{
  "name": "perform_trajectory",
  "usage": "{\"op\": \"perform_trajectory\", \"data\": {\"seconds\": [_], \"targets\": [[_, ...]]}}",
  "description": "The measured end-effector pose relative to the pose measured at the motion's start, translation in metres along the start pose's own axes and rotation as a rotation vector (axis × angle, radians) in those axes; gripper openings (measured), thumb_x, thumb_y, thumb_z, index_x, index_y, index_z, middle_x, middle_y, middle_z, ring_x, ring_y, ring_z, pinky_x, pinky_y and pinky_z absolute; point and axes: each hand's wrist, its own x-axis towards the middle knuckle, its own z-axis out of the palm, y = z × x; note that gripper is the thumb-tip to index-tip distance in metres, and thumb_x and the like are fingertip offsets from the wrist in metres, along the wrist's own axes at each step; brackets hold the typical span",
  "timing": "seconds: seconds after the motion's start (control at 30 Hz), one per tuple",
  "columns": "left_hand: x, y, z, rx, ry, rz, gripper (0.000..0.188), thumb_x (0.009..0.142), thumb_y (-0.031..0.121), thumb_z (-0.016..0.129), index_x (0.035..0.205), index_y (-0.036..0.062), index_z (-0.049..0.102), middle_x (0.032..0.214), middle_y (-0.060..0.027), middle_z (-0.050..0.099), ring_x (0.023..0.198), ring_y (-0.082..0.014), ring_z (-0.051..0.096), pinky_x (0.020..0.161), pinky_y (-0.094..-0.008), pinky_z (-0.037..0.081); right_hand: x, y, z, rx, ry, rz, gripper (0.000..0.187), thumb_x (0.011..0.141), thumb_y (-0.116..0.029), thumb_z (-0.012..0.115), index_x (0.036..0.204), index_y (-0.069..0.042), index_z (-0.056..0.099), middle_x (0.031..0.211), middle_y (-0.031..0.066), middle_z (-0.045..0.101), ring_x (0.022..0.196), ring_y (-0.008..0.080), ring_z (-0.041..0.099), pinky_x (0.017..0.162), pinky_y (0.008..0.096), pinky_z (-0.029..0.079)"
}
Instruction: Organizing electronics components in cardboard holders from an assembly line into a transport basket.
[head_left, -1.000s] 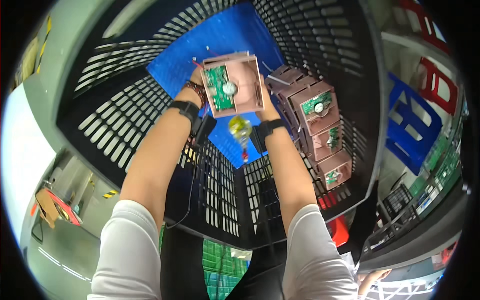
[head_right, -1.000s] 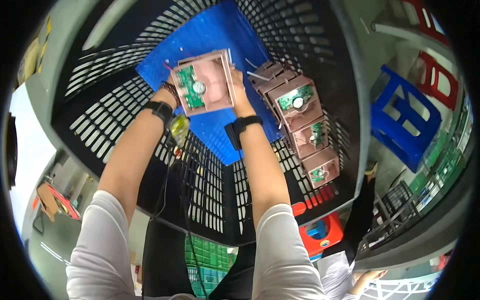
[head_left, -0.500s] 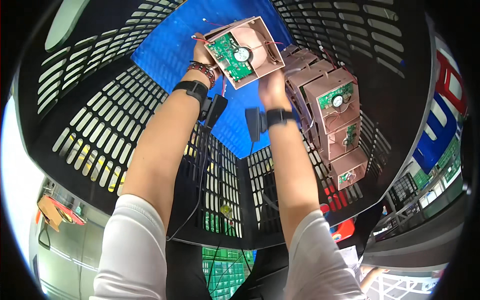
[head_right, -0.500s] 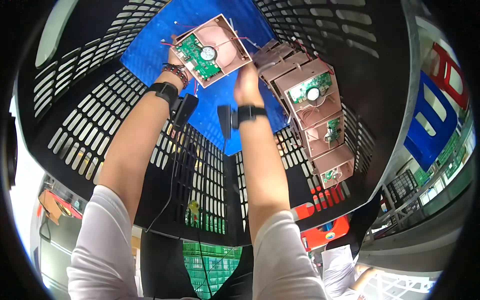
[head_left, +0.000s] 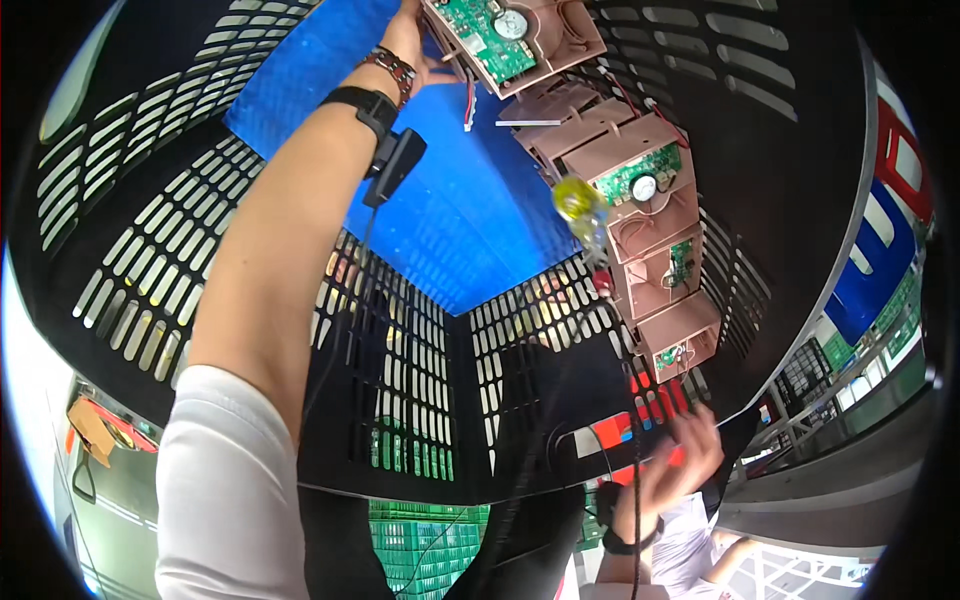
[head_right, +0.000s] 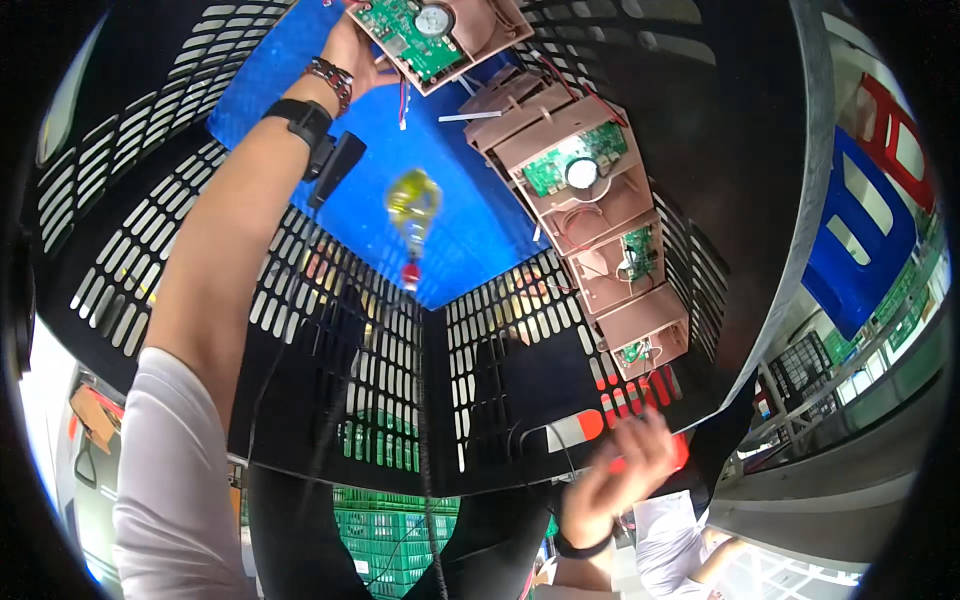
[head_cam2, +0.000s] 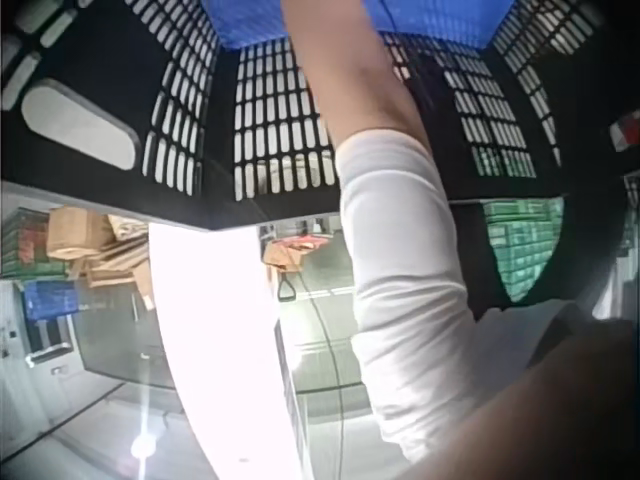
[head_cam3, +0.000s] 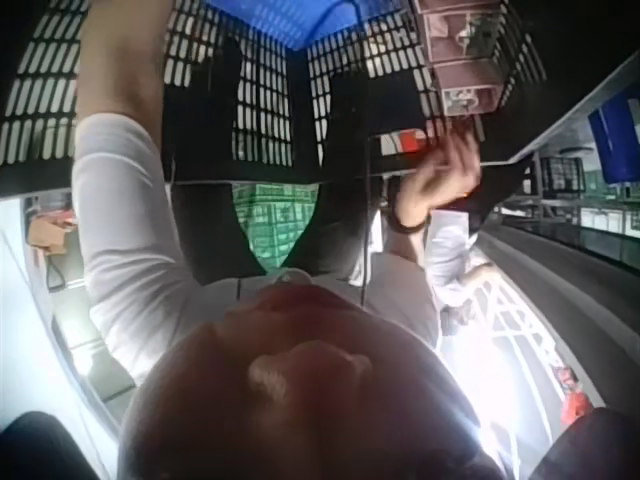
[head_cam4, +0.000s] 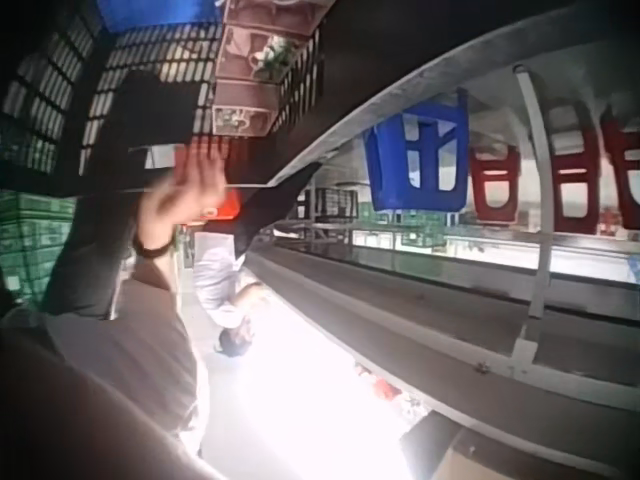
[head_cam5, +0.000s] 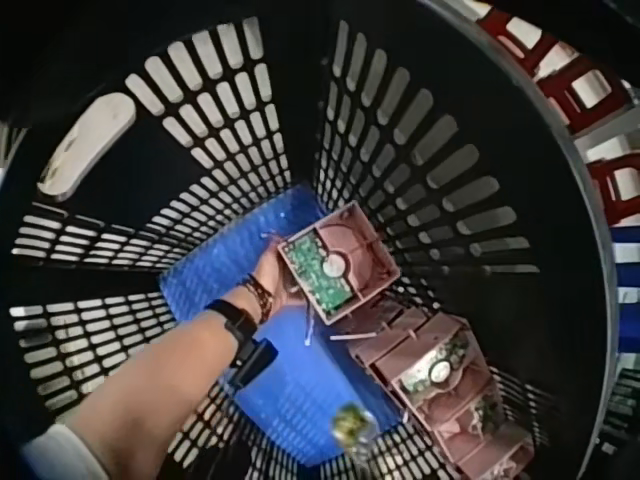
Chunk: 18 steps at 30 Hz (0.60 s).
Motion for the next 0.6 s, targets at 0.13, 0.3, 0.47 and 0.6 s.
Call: {"op": "perform_trajectory", "data": {"seconds": [0.13, 0.3, 0.47, 0.6], "targets": [[0.012, -0.007, 0.008, 0.213, 0.069, 0.019, 0.052, 0.079, 0.051, 0.022, 0.104, 0.0136, 0.048, 0.107, -0.0104, 0.048, 0.094, -0.0306, 0.046, 0.081, -0.0487, 0.032, -0.014, 0.071, -0.014, -0.285, 0.391, 0.119, 0.043, 0.080, -0.015, 0.044, 0.117, 0.000, 0.029, 0.116, 0.0196, 0.029, 0.107, 0.0298, 0.032, 0.089, 0.0394, 0.026], [0.119, 0.002, -0.074, 0.590, 0.050, 0.448, 0.049, 0.078, 0.049, 0.028, 0.090, 0.0089, 0.053, 0.085, -0.0081, 0.057, 0.080, -0.0247, 0.052, 0.076, -0.0398, 0.039, -0.005, 0.099, 0.024, -0.013, 0.243, 0.360, 0.055, 0.080, -0.021, 0.047, 0.124, -0.003, 0.020, 0.122, 0.0201, 0.018, 0.113, 0.0302, 0.023, 0.093, 0.0407, 0.019], [0.113, -0.005, -0.034, 0.230, -0.187, 0.098, 0.044, 0.076, 0.044, 0.037, 0.082, 0.0046, 0.055, 0.074, -0.0090, 0.058, 0.075, -0.0221, 0.054, 0.073, -0.0321, 0.042, -0.006, 0.114, 0.016, -0.076, 0.171, 0.310, 0.060, 0.079, -0.022, 0.048, 0.126, -0.004, 0.016, 0.124, 0.0196, 0.016, 0.115, 0.0297, 0.019, 0.094, 0.0412, 0.015], [0.124, 0.025, -0.071, 0.106, -0.606, -0.147, 0.037, 0.077, 0.038, 0.038, 0.082, 0.0042, 0.054, 0.075, -0.0091, 0.057, 0.072, -0.0231, 0.054, 0.070, -0.0342, 0.043, -0.011, 0.124, 0.024, -0.080, 0.208, 0.249, 0.060, 0.079, -0.021, 0.048, 0.126, -0.004, 0.016, 0.124, 0.0186, 0.016, 0.116, 0.0292, 0.017, 0.094, 0.0413, 0.014]]}}
